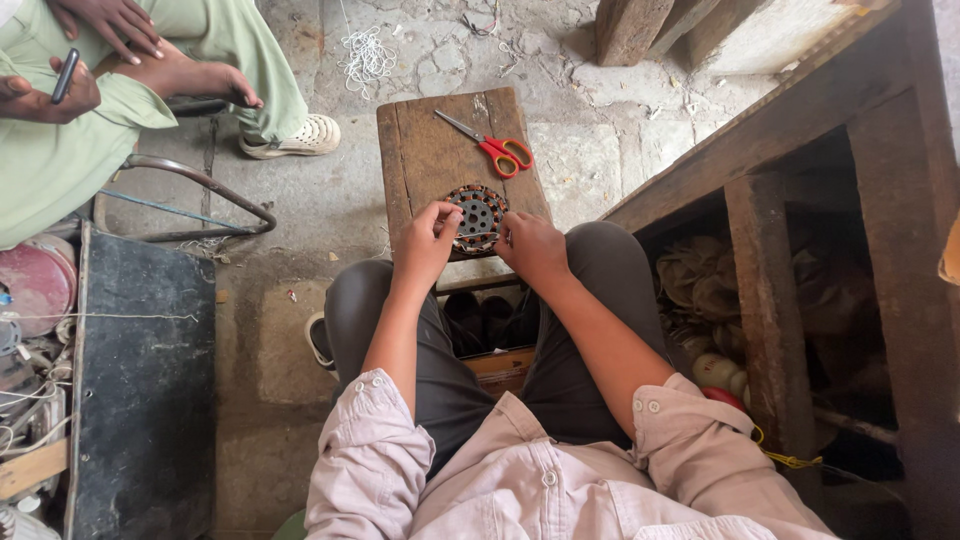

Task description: The person winds white wire around a circular perforated metal object placed on a small wooden stool. They repeatedly pull the wire, loop it through the holes, and tighten it by hand. A pair of red-handled scissors rests on the stool nearby.

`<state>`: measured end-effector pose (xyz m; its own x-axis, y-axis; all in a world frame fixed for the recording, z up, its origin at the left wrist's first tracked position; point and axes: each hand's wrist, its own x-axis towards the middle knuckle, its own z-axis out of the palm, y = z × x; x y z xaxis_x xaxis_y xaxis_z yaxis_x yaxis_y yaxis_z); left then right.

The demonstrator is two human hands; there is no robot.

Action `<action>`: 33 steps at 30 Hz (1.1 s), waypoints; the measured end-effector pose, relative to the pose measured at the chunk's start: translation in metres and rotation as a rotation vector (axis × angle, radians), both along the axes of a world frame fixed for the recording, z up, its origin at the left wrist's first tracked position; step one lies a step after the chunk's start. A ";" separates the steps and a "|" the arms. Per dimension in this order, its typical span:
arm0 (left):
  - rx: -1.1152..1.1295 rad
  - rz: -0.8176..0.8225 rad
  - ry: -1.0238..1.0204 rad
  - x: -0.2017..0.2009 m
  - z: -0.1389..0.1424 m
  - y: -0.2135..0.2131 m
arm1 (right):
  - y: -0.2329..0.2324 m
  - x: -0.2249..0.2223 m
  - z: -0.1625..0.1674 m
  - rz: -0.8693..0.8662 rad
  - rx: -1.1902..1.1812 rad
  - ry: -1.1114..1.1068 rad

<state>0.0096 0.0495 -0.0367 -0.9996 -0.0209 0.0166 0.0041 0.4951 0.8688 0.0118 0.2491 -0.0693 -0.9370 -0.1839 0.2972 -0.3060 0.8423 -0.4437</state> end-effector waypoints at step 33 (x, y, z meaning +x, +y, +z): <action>-0.452 -0.266 0.239 0.006 -0.005 0.051 | 0.022 -0.015 0.017 -0.221 -0.377 -0.251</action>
